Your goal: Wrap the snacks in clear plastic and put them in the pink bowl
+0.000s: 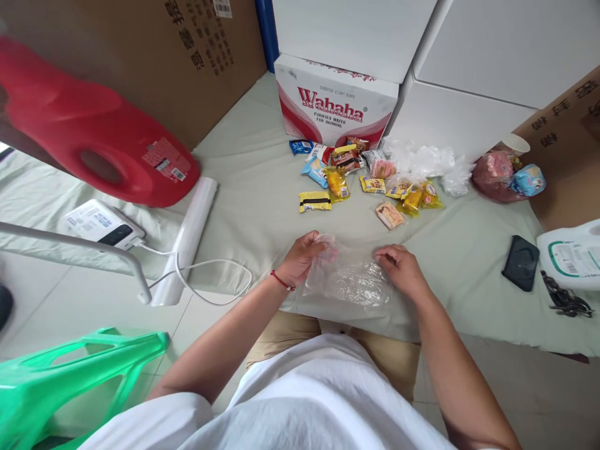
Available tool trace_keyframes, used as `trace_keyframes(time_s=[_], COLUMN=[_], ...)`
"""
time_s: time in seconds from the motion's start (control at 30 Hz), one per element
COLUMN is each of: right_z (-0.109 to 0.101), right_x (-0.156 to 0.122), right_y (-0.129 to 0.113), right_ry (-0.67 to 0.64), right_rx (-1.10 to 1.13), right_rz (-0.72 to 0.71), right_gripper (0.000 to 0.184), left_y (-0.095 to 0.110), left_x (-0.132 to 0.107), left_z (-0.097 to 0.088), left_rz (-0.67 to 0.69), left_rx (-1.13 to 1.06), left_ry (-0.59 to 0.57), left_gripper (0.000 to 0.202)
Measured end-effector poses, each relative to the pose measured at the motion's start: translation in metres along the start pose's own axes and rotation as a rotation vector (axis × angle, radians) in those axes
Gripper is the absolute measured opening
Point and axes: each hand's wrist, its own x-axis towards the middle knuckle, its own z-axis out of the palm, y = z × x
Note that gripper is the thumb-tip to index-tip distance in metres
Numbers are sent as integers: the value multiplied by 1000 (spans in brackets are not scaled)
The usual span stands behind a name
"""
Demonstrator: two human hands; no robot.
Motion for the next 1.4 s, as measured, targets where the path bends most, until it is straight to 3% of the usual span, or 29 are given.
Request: trace_keyframes(time_s=[0.2,0.27,0.4,0.47,0.53,0.6,0.67,0.77,0.83,0.97,1.07,1.23,1.4], right_z=[-16,-21,-29,-34,-37,-35,-26,3,28,74,90,90,78], right_x=[-1,-1,-4,-12,-25,-40,-53,-55,-45,-12,6,3,-13], right_y=[20,26,27,17,0,-23,-47,-74,-86,-94,-91,-91,-96], right_ry=[38,42,53,179,329,362,280,146,120,25,-77,-6,-34], right_rx=[96,140,98,-21,-128,-164,-139,-94,-93,-216,-217,213,539], right_rz=[151,218,264,193,78,-46,-177,-342,-372,-267,-154,5,232], right_gripper=[29,31,34,35,33,23,16,15,17,14,12,16,23], left_y=[21,31,48,52,51,45,33,12,0,-11,-12,-15,-20], left_x=[-2,2,13,12,3,-13,-32,-56,-68,-83,-85,-72,-56], left_z=[-22,-31,-47,-51,-51,-47,-42,-34,-31,-28,-23,-4,10], left_rz=[3,-10,126,296,442,457,348,133,45,-62,-143,-228,-136], left_rx=[186,229,370,508,636,688,675,601,559,571,553,292,97], left_ry=[-7,45,365,531,607,584,534,495,480,415,379,252,227], left_gripper=[56,61,51,44,33,19,15,24,28,29,33,53,50])
